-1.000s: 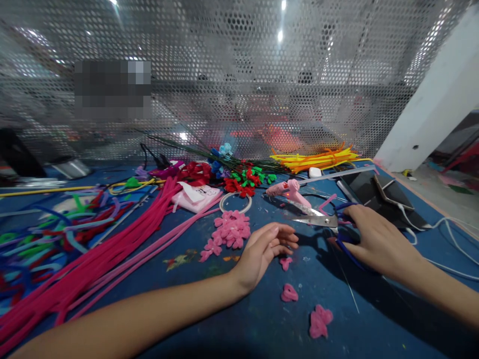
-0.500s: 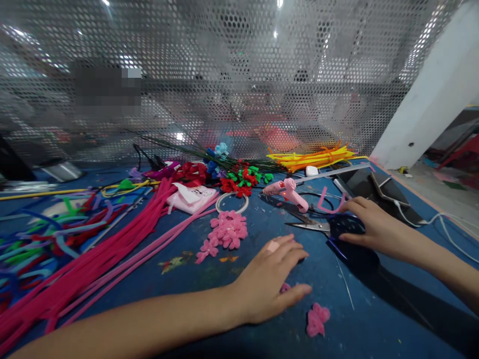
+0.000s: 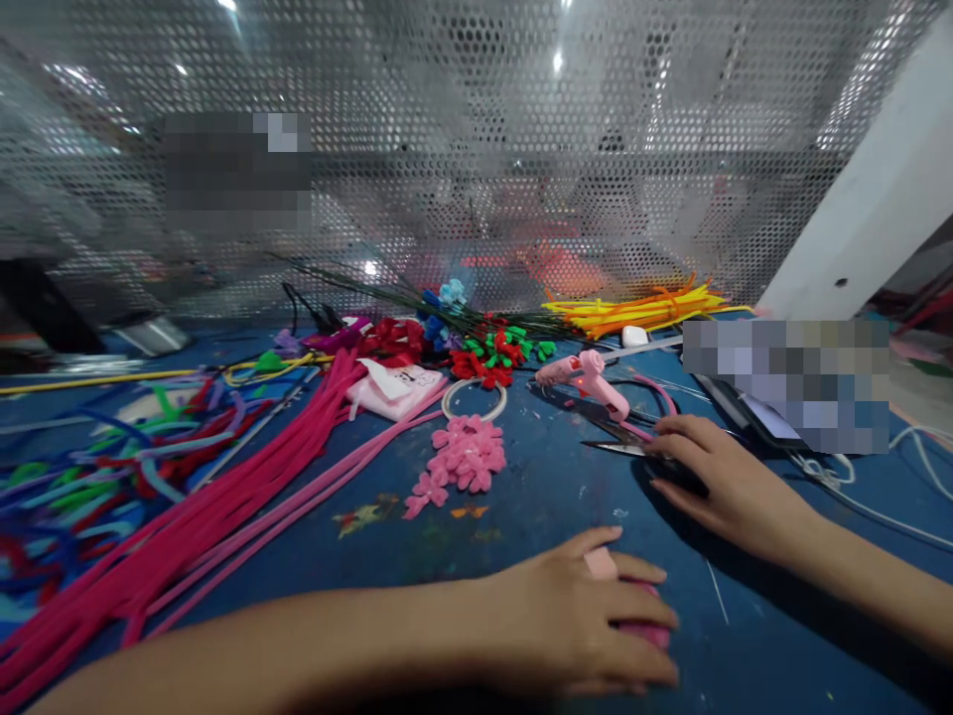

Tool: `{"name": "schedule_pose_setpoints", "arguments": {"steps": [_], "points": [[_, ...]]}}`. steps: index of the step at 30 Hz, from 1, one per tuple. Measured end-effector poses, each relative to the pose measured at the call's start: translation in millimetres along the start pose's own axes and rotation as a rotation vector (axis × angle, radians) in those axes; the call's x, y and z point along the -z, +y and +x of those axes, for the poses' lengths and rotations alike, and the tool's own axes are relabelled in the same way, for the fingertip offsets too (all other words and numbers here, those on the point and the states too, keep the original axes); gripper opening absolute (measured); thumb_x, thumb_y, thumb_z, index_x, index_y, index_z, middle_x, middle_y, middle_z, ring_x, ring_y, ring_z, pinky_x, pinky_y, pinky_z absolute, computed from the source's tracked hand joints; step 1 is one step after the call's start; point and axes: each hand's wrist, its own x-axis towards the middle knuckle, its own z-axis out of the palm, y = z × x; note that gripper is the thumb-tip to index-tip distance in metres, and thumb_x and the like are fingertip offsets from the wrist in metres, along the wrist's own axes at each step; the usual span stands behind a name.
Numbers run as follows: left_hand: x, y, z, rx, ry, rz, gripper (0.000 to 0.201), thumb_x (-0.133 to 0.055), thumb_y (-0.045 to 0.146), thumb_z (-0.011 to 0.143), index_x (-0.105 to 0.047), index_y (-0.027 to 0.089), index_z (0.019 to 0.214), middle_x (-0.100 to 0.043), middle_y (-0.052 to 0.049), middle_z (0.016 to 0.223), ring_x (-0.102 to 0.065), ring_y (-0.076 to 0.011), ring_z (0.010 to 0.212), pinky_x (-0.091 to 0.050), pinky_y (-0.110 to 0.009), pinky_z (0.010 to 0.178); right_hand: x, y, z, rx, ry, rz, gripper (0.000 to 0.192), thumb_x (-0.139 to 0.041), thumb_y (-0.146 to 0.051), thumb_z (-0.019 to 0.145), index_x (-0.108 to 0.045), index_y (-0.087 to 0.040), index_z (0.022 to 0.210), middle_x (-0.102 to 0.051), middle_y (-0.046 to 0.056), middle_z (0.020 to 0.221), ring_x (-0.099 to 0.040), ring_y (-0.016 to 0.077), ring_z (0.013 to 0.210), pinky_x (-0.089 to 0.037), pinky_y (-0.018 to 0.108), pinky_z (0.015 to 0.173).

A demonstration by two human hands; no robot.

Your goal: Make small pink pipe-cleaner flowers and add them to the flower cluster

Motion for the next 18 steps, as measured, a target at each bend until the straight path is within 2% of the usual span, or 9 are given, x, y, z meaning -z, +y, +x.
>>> {"name": "schedule_pose_setpoints", "arguments": {"steps": [2, 4, 7, 9, 11, 13, 15, 18], "points": [[3.0, -6, 2, 0.075, 0.077, -0.142, 0.024, -0.044, 0.013, 0.089, -0.062, 0.016, 0.105, -0.066, -0.01, 0.114, -0.052, -0.021, 0.118, -0.03, -0.038, 0.109, -5, -5, 0, 0.061, 0.051, -0.017, 0.022, -0.053, -0.024, 0.087, -0.054, -0.018, 0.108, -0.051, 0.012, 0.118, -0.05, 0.0244, 0.107, -0.045, 0.042, 0.091], [6.3, -11, 5, 0.228, 0.186, -0.289, 0.026, -0.042, 0.007, 0.088, -0.064, 0.015, 0.098, -0.068, -0.01, 0.103, -0.058, -0.0193, 0.107, -0.041, -0.033, 0.098, -8, -9, -1, 0.109, 0.079, -0.053, 0.02, -0.054, -0.022, 0.086, -0.055, -0.017, 0.105, -0.053, 0.012, 0.118, -0.051, 0.0254, 0.106, -0.045, 0.043, 0.09], [9.6, -19, 8, 0.556, 0.435, -0.559, 0.023, -0.042, 0.012, 0.09, -0.065, 0.017, 0.089, -0.066, -0.008, 0.093, -0.063, -0.0169, 0.085, -0.049, -0.031, 0.081, -11, -11, -2, 0.147, 0.089, -0.078, 0.019, -0.054, -0.019, 0.085, -0.056, -0.016, 0.104, -0.054, 0.013, 0.117, -0.051, 0.0262, 0.104, -0.046, 0.044, 0.088], [10.5, -25, 10, 0.695, 0.639, -0.823, 0.018, -0.044, 0.016, 0.089, -0.062, 0.016, 0.088, -0.066, -0.007, 0.09, -0.063, -0.0151, 0.078, -0.049, -0.028, 0.072, -13, -12, -3, 0.152, 0.089, -0.065, 0.018, -0.053, -0.019, 0.086, -0.056, -0.016, 0.103, -0.054, 0.013, 0.117, -0.052, 0.0255, 0.103, -0.046, 0.044, 0.088], [10.8, -30, 11, 0.731, 0.849, -1.101, 0.012, -0.047, 0.018, 0.089, -0.058, 0.016, 0.09, -0.066, -0.007, 0.091, -0.064, -0.0154, 0.083, -0.048, -0.026, 0.071, -16, -13, -3, 0.149, 0.074, -0.043, 0.017, -0.05, -0.02, 0.088, -0.056, -0.016, 0.103, -0.055, 0.013, 0.116, -0.053, 0.0243, 0.102, -0.046, 0.043, 0.088], [11.1, -34, 11, 0.711, 1.001, -1.3, 0.009, -0.048, 0.02, 0.089, -0.055, 0.016, 0.093, -0.067, -0.008, 0.093, -0.064, -0.0174, 0.091, -0.048, -0.025, 0.073, -18, -15, -3, 0.144, 0.049, -0.025, 0.018, -0.047, -0.02, 0.089, -0.057, -0.017, 0.104, -0.055, 0.012, 0.115, -0.053, 0.024, 0.103, -0.045, 0.042, 0.088], [11.7, -36, 11, 0.675, 1.065, -1.404, 0.011, -0.048, 0.023, 0.09, -0.054, 0.015, 0.096, -0.067, -0.009, 0.092, -0.064, -0.0202, 0.095, -0.048, -0.026, 0.073, -20, -17, -3, 0.145, 0.022, -0.019, 0.02, -0.045, -0.019, 0.09, -0.057, -0.018, 0.105, -0.055, 0.012, 0.114, -0.052, 0.0242, 0.103, -0.045, 0.042, 0.088], [12.7, -35, 10, 0.654, 1.072, -1.467, 0.02, -0.05, 0.032, 0.09, -0.054, 0.014, 0.097, -0.067, -0.011, 0.095, -0.064, -0.024, 0.097, -0.049, -0.029, 0.072, -21, -20, -3, 0.14, -0.016, -0.02, 0.022, -0.042, -0.018, 0.091, -0.058, -0.018, 0.106, -0.057, 0.012, 0.11, -0.053, 0.0242, 0.101, -0.046, 0.043, 0.085]]}}
